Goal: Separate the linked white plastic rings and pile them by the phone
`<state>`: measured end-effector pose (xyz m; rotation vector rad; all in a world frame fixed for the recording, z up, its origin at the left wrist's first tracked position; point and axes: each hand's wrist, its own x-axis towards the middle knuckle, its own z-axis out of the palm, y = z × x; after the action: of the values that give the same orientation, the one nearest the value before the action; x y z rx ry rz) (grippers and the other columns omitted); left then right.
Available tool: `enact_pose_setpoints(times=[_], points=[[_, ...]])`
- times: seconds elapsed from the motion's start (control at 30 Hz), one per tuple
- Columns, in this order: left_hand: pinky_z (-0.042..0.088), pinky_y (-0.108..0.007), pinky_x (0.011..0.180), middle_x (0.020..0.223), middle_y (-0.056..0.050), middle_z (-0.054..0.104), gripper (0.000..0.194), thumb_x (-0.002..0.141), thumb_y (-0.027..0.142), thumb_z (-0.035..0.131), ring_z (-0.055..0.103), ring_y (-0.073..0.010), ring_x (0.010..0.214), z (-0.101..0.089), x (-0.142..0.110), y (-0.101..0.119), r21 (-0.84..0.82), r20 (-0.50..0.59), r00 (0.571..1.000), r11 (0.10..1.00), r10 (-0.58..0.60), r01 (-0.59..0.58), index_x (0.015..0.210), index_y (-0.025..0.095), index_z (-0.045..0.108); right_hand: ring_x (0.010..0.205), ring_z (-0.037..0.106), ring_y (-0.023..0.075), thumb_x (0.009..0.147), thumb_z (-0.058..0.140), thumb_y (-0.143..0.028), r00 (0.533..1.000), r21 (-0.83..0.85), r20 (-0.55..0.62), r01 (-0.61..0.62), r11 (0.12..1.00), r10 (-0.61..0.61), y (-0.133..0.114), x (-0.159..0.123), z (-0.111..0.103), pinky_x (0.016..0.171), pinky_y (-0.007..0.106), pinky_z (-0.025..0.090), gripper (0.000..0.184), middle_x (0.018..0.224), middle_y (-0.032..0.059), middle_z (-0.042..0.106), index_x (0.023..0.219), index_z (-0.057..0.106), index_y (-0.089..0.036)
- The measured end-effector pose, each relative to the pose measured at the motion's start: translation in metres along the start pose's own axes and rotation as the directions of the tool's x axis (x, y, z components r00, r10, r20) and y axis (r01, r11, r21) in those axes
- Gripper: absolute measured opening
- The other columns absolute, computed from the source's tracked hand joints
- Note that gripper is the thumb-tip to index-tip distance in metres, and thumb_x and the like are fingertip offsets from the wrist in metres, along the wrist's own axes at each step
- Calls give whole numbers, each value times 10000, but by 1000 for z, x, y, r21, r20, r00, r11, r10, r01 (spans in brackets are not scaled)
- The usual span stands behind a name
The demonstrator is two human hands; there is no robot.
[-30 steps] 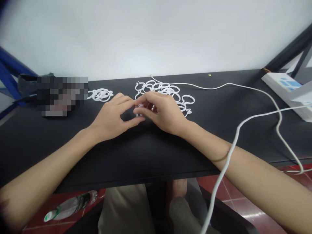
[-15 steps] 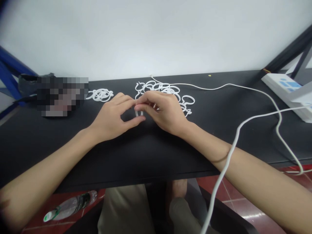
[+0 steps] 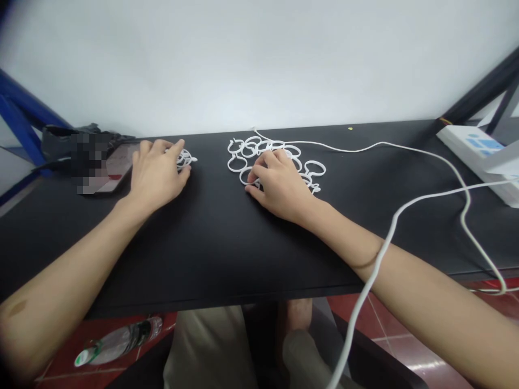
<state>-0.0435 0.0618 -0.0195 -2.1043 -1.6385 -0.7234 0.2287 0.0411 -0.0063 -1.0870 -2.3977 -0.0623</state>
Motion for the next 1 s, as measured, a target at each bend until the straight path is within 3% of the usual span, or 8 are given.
enact_pose_setpoints(times=[0.1, 0.23, 0.37, 0.57, 0.63, 0.73, 1.0], points=[[426, -569, 872, 1163, -188, 618, 464, 812, 239, 590, 509, -419, 1112, -2, 0, 1, -3, 8, 1000, 1000, -6, 6, 1272, 177, 597, 980, 468, 284, 858, 644, -202, 1000, 4, 12, 9, 1000, -9, 0, 1, -1, 916, 485, 447, 46, 1016, 121, 611, 841, 681, -179], [409, -551, 898, 1227, -169, 602, 412, 856, 258, 574, 500, -401, 1141, -13, 2, 21, -76, 32, 998, 996, 47, -45, 1263, 196, 598, 976, 472, 273, 877, 617, -179, 999, 22, -33, 34, 999, -33, -3, 2, -2, 913, 491, 432, 74, 1032, 105, 608, 868, 686, -205], [448, -431, 901, 1079, -69, 686, 276, 922, 289, 544, 578, -257, 999, -22, 1, 48, -331, 38, 991, 937, 132, -112, 1175, 215, 626, 960, 478, 243, 918, 563, -182, 993, 50, -99, 76, 996, -71, -7, 4, -5, 896, 452, 428, 139, 1043, 81, 578, 899, 689, -238], [491, -284, 728, 800, 2, 727, 157, 930, 256, 578, 627, -154, 767, -23, -1, 63, -593, 145, 983, 805, 116, -8, 1034, 206, 684, 949, 529, 211, 931, 575, -239, 983, 173, -104, 171, 970, -155, -13, 5, -10, 802, 371, 472, 106, 1062, 76, 543, 897, 674, -238], [485, -267, 695, 784, 3, 724, 133, 920, 245, 585, 635, -148, 748, -23, -1, 62, -610, 145, 985, 792, 92, 16, 981, 204, 696, 944, 552, 201, 909, 619, -247, 981, 211, -129, 169, 963, -144, -14, 4, -11, 801, 356, 483, 97, 1067, 75, 554, 999, 648, -227], [484, -261, 701, 770, 3, 720, 126, 906, 236, 592, 639, -147, 751, -25, -1, 62, -598, 130, 988, 801, 81, 13, 952, 202, 704, 883, 592, 176, 874, 674, -237, 987, 273, -137, 114, 955, -79, -16, 4, -12, 781, 327, 493, 259, 1051, 60, 596, 1118, 595, -206], [488, -299, 734, 774, -7, 709, 185, 905, 230, 549, 614, -174, 800, -29, -4, 65, -541, 137, 973, 837, 186, -83, 998, 202, 706, 712, 616, 124, 879, 674, -224, 997, 415, -73, 63, 908, -36, -21, 5, -13, 659, 255, 478, 71, 867, 4, 688, 938, 662, -187]])
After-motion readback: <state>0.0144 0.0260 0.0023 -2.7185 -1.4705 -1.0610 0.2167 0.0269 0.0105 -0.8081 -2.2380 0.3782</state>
